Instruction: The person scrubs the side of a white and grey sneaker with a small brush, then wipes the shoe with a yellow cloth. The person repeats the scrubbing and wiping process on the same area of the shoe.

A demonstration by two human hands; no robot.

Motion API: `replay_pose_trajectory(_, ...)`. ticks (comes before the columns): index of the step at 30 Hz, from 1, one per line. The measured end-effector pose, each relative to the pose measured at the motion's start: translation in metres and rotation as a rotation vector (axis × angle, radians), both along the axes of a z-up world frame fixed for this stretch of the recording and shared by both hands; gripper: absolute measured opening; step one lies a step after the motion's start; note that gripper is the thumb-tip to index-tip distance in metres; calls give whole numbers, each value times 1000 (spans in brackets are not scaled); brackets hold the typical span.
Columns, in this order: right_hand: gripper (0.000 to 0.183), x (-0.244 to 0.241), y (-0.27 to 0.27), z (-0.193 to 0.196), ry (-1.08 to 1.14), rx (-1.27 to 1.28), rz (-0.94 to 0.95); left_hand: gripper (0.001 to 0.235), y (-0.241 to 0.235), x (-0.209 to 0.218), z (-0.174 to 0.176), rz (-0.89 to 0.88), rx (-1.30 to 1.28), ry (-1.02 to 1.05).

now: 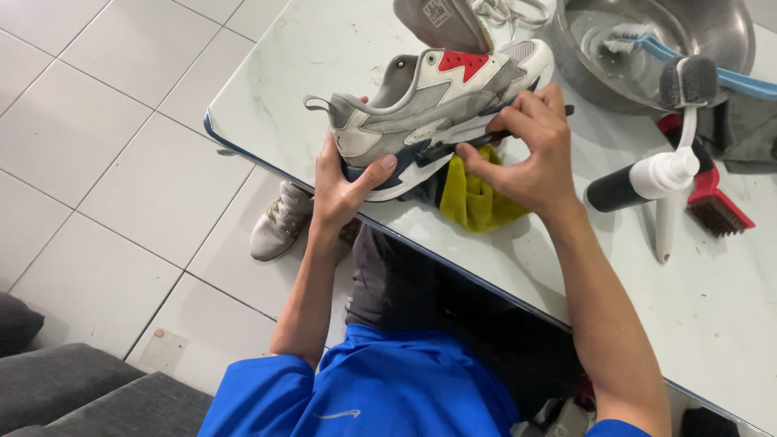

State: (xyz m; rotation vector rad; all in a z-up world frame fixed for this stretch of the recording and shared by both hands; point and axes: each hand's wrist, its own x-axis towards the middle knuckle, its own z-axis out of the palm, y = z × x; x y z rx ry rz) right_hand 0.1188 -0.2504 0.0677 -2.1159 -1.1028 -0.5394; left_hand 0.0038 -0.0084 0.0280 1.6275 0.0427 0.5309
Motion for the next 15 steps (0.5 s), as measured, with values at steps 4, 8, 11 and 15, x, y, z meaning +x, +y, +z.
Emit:
replay_pose_trajectory(4,39,13,-7,-5,-77,-4,-75,72,1,2,2,3,-9,5)
replay_pose_trajectory(8,34,5,2,-4,-18,143,29,74,5,9,-20,-5,-49,-91)
replay_pose_trajectory(11,36,16,-7,-11,-29,130,2,71,3,8,-15,0,-65,-99)
replay_pose_trajectory(15,39,12,-7,-8,-60,131,-54,70,3,9,-14,5,-45,-120)
